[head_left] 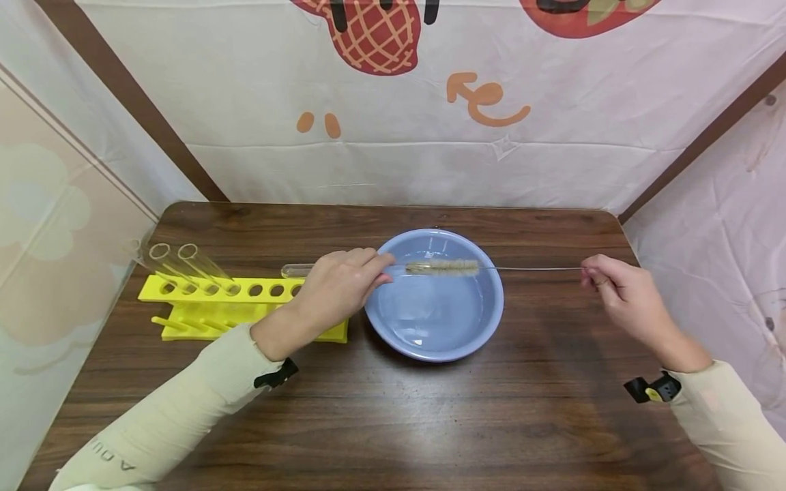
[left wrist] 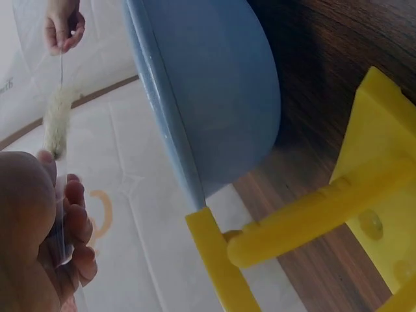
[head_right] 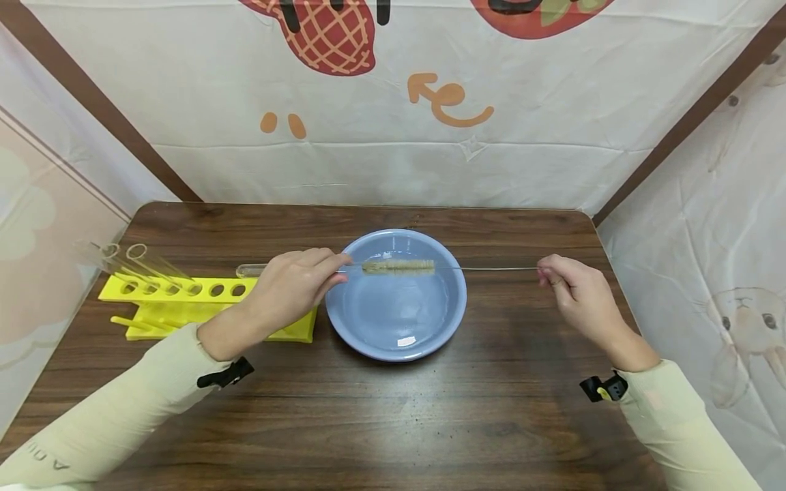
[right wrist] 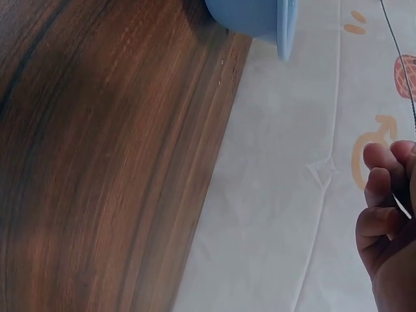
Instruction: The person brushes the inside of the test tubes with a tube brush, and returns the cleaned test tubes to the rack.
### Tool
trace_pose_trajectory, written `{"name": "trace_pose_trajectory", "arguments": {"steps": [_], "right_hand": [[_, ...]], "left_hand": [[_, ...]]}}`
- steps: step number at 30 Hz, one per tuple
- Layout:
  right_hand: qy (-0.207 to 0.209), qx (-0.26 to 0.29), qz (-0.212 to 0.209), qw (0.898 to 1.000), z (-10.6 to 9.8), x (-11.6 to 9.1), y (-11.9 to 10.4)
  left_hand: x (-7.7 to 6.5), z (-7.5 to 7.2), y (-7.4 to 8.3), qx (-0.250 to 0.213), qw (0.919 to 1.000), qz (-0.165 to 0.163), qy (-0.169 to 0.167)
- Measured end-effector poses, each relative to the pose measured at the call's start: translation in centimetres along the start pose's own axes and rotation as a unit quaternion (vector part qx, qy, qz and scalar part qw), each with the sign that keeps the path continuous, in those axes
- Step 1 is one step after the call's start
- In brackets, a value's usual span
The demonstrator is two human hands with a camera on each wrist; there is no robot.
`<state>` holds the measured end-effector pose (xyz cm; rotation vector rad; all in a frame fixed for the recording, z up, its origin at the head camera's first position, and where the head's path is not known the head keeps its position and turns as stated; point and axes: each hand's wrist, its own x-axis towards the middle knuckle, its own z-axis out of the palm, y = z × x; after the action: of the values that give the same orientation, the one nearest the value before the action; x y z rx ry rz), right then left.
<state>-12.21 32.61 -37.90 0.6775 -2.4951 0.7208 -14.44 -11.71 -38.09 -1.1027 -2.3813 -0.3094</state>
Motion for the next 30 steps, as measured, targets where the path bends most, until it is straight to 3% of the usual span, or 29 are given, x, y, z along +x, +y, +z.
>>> {"name": "trace_pose_trajectory", "arguments": {"steps": [15,30], "right_hand": [[-0.03,-0.003,-0.005,1.0,1.8,0.2,-0.9],[-0.032,0.006,-0.009,0.999,2.9,0.9,-2.0]], "left_hand": [[1.0,0.3,0.8,-0.008,0.9999,0.004,-0.012],[1.8,0.9,1.2,-0.03,0.9994,0.001,-0.02]]}}
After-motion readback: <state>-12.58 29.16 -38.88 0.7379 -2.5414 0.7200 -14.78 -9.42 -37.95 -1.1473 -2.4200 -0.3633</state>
